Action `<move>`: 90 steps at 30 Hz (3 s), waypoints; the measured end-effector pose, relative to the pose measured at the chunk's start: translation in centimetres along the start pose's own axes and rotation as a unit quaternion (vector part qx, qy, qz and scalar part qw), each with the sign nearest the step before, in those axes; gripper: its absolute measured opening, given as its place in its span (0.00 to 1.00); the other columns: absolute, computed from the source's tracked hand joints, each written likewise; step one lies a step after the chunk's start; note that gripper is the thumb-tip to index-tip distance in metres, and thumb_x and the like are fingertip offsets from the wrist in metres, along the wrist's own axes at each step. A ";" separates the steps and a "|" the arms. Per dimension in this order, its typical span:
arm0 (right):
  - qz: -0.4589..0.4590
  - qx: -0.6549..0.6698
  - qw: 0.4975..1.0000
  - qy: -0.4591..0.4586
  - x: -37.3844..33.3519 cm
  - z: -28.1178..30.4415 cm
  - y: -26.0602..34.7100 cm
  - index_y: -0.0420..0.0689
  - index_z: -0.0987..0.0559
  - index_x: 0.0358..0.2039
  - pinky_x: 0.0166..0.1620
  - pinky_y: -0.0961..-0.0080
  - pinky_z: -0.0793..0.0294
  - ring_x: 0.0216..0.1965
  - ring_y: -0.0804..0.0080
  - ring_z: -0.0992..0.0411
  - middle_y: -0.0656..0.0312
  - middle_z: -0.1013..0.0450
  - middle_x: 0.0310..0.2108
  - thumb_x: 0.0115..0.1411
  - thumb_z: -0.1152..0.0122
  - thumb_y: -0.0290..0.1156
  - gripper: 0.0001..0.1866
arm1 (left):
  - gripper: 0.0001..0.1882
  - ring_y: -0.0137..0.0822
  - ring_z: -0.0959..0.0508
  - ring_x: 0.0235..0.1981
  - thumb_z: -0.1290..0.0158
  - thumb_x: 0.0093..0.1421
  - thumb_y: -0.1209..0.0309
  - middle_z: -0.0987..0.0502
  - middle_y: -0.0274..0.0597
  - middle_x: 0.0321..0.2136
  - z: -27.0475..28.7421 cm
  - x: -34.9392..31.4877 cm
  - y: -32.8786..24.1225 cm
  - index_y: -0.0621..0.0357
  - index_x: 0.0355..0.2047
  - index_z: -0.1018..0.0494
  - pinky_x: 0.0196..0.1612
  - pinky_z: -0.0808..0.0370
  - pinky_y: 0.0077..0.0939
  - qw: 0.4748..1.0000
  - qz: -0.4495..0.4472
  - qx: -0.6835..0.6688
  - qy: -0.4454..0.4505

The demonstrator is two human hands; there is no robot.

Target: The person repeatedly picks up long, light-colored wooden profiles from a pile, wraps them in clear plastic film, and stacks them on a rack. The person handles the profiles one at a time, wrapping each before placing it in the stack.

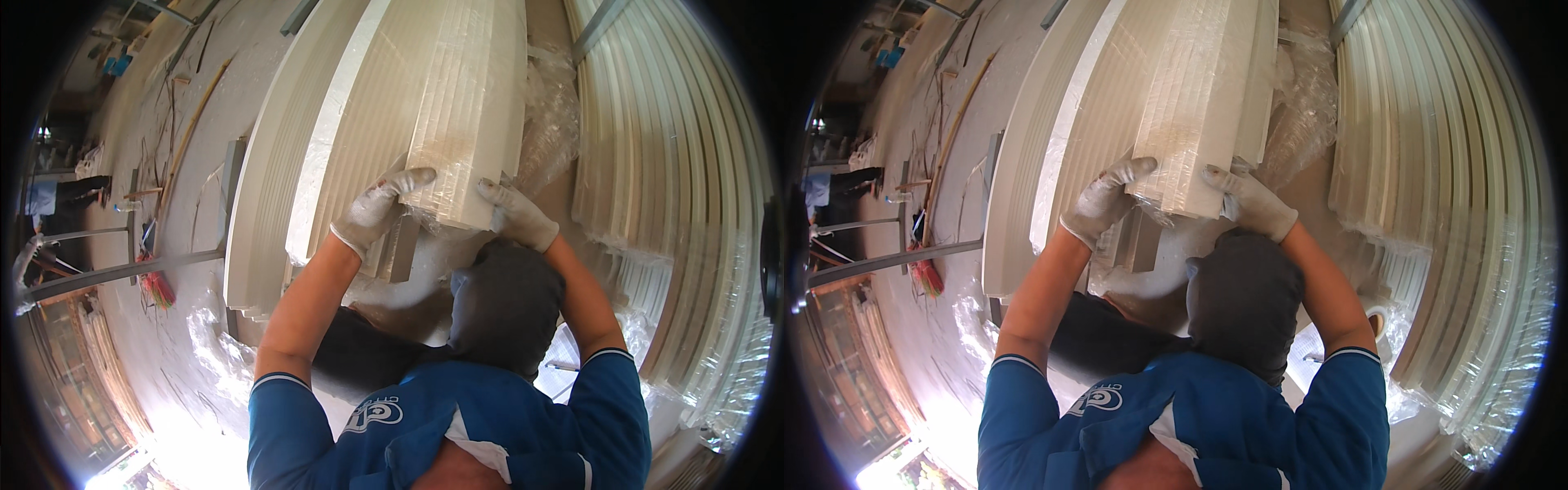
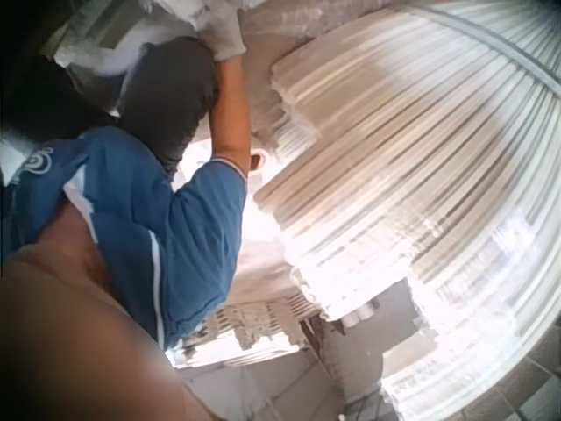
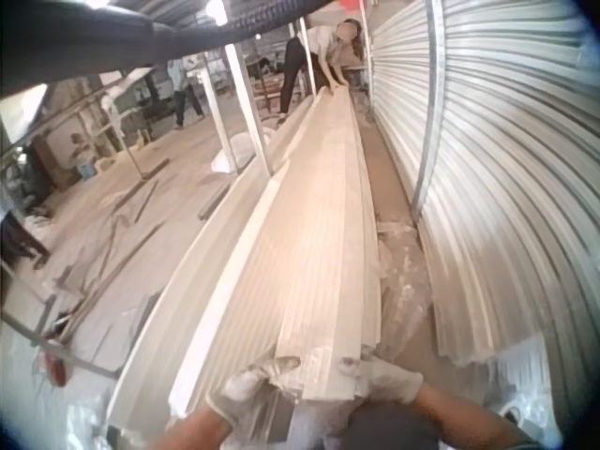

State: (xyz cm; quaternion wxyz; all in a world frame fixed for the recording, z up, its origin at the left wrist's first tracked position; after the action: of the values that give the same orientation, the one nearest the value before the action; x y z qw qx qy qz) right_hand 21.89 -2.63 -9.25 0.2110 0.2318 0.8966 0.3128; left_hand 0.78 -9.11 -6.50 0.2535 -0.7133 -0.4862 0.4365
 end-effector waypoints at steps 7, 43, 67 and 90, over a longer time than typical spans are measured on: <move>0.028 -0.033 0.999 0.006 0.0 -0.3 0.2 0.34 0.36 0.62 0.62 0.70 0.30 0.59 0.66 0.31 0.53 0.31 0.58 0.69 0.45 0.35 0.26 | 0.45 0.40 0.22 0.51 0.32 0.49 0.72 0.25 0.49 0.52 -2.1 -1.4 -1.6 0.69 0.64 0.42 0.53 0.24 0.32 0.993 -0.028 0.111 0.014; 0.045 -0.132 0.990 0.009 0.3 0.5 -0.1 0.32 0.32 0.59 0.58 0.73 0.30 0.56 0.68 0.30 0.53 0.29 0.54 0.69 0.47 0.42 0.28 | 0.28 0.38 0.28 0.57 0.53 0.67 0.64 0.28 0.51 0.56 -0.5 -0.9 -0.9 0.71 0.61 0.36 0.63 0.36 0.31 0.999 -0.020 0.029 -0.014; 0.037 -0.080 0.996 -0.026 -0.3 0.9 -0.7 0.34 0.33 0.60 0.57 0.72 0.29 0.55 0.70 0.30 0.55 0.28 0.54 0.67 0.41 0.38 0.27 | 0.49 0.38 0.28 0.57 0.36 0.57 0.49 0.28 0.49 0.55 -0.7 -0.9 0.5 0.72 0.65 0.45 0.60 0.32 0.32 0.969 -0.110 0.219 -0.022; 0.058 -0.082 0.995 0.003 -3.4 -1.9 0.5 0.37 0.37 0.64 0.56 0.68 0.25 0.55 0.68 0.29 0.56 0.30 0.55 0.66 0.39 0.39 0.32 | 0.52 0.40 0.24 0.52 0.33 0.53 0.60 0.25 0.55 0.49 -7.1 -4.5 -3.1 0.65 0.68 0.53 0.54 0.26 0.30 0.980 -0.110 0.143 -0.079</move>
State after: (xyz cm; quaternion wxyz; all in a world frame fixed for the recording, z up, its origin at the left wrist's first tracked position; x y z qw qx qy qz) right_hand 23.79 -5.06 -6.73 0.2078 0.2640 0.8538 0.3976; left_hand 4.87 -11.58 1.11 0.3601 -0.5753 -0.5129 0.5257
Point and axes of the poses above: each hand's wrist, its own x-axis towards the middle knuckle, its own z-axis out of the back of the hand, y = z × x, the point moved 2 cm from there along x, towards the middle knuckle
